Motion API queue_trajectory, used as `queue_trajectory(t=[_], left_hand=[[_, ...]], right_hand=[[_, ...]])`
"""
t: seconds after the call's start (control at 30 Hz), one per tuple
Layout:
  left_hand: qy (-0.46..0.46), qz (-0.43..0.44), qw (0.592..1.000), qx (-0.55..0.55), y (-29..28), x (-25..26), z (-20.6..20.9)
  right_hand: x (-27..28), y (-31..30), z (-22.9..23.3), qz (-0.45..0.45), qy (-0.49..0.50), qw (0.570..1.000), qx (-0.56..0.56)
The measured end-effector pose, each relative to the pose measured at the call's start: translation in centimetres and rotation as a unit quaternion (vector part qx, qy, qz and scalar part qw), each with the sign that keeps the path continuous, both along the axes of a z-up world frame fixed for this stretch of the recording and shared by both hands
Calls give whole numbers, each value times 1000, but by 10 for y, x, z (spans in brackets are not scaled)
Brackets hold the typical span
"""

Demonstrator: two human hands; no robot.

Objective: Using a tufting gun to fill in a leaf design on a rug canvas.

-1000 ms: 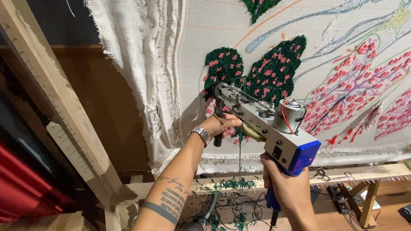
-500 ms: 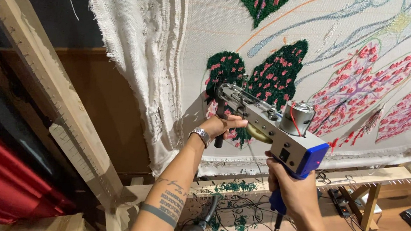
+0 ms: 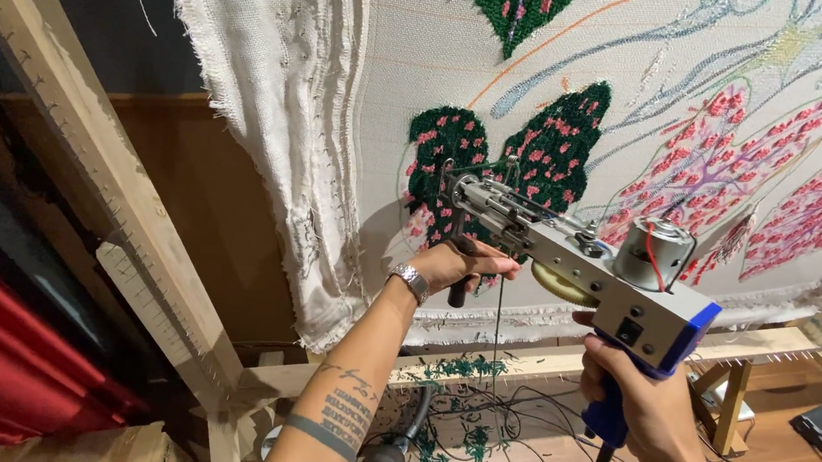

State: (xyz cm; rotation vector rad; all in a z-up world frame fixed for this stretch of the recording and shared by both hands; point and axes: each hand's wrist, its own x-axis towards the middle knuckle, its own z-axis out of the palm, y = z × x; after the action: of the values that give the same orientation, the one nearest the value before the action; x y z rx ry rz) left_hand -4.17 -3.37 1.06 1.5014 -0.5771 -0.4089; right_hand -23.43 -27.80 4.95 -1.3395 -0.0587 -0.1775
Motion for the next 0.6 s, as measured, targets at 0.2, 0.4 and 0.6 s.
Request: queue_trajectory(t=[0.2,0.4,0.6], left_hand=[[1,-5,999,44,0,-1,0],[34,32,998,48,2,-6,-2],[34,42,998,18,3,-1,-1]], right_hand=[[3,-7,-7,11,-1,1000,0],[11,2,-3,22,11,1000,-18],[14,10,10,32,14,999,-31]])
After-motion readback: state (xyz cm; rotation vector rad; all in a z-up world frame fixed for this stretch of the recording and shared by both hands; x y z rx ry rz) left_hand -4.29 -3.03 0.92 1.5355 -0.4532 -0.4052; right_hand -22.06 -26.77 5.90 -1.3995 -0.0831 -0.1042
